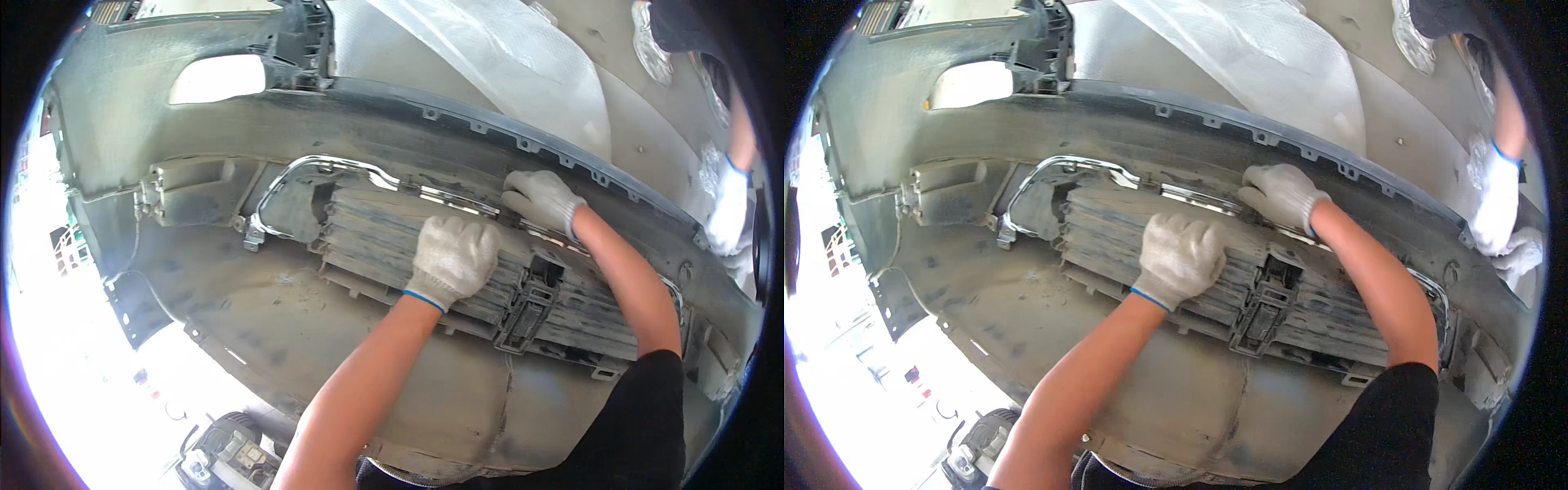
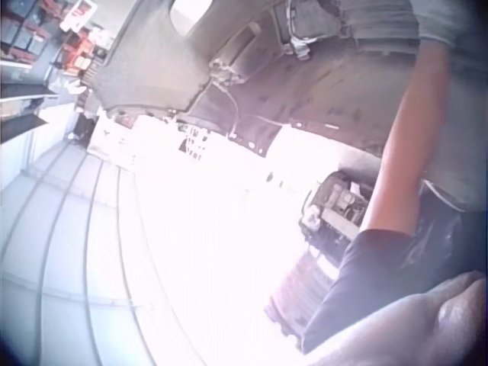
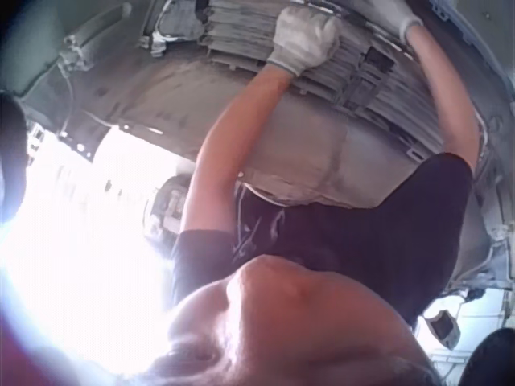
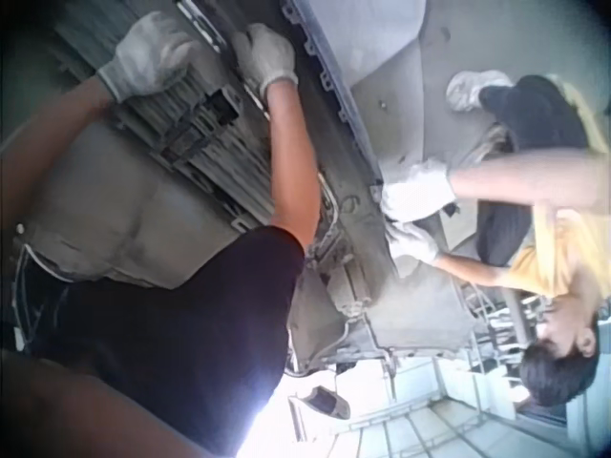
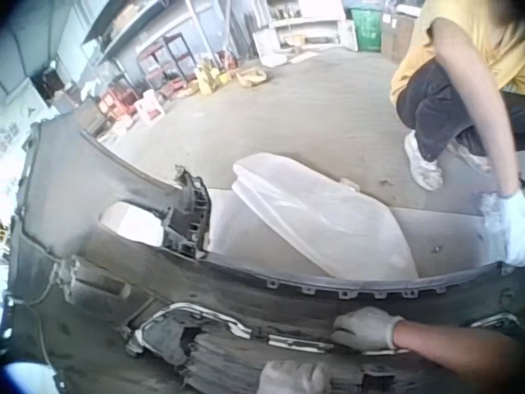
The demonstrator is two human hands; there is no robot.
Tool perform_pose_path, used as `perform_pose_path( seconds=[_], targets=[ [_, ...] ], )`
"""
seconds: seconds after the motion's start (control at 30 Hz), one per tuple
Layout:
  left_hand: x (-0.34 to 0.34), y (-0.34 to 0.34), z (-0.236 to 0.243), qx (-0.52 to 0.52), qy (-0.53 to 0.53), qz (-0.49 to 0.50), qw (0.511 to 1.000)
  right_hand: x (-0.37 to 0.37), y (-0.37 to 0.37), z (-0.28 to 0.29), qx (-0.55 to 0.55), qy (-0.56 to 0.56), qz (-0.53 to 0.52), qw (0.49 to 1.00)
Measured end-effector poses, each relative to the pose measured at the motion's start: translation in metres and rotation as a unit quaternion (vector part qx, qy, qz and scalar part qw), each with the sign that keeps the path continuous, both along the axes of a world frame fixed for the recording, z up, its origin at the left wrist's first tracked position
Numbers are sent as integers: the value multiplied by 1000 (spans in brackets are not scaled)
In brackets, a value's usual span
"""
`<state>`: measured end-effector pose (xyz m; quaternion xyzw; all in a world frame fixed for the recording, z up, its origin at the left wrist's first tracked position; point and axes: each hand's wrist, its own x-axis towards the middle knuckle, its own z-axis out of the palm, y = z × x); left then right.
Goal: The person installs a chrome trim piece onto the rear side of a detached car bumper. They repeatedly align and press the trim into place while a coworker holds the bumper steady. The person also briefly walks away and returns to continue the installation.
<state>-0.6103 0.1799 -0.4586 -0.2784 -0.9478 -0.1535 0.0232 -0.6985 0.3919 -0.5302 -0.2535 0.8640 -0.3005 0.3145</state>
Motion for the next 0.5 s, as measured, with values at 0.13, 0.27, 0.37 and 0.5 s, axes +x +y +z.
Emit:
perform_pose_path(
  seconds=[0.13,0.27,0.37,0.5],
  targets=[
    [0,3,2,9,-17,7,1000,42,-17,76,-237,46,-252,937],
    [-2,4,6,5,-16,12,1000,68,-18,97,-234,158,-276,919],
    [-1,5,7,-11,-44,14,999,70,-22,98,-191,202,-228,933],
    [-3,2,8,-6,-40,25,999,70,-28,104,-192,244,-173,935]
  ],
)
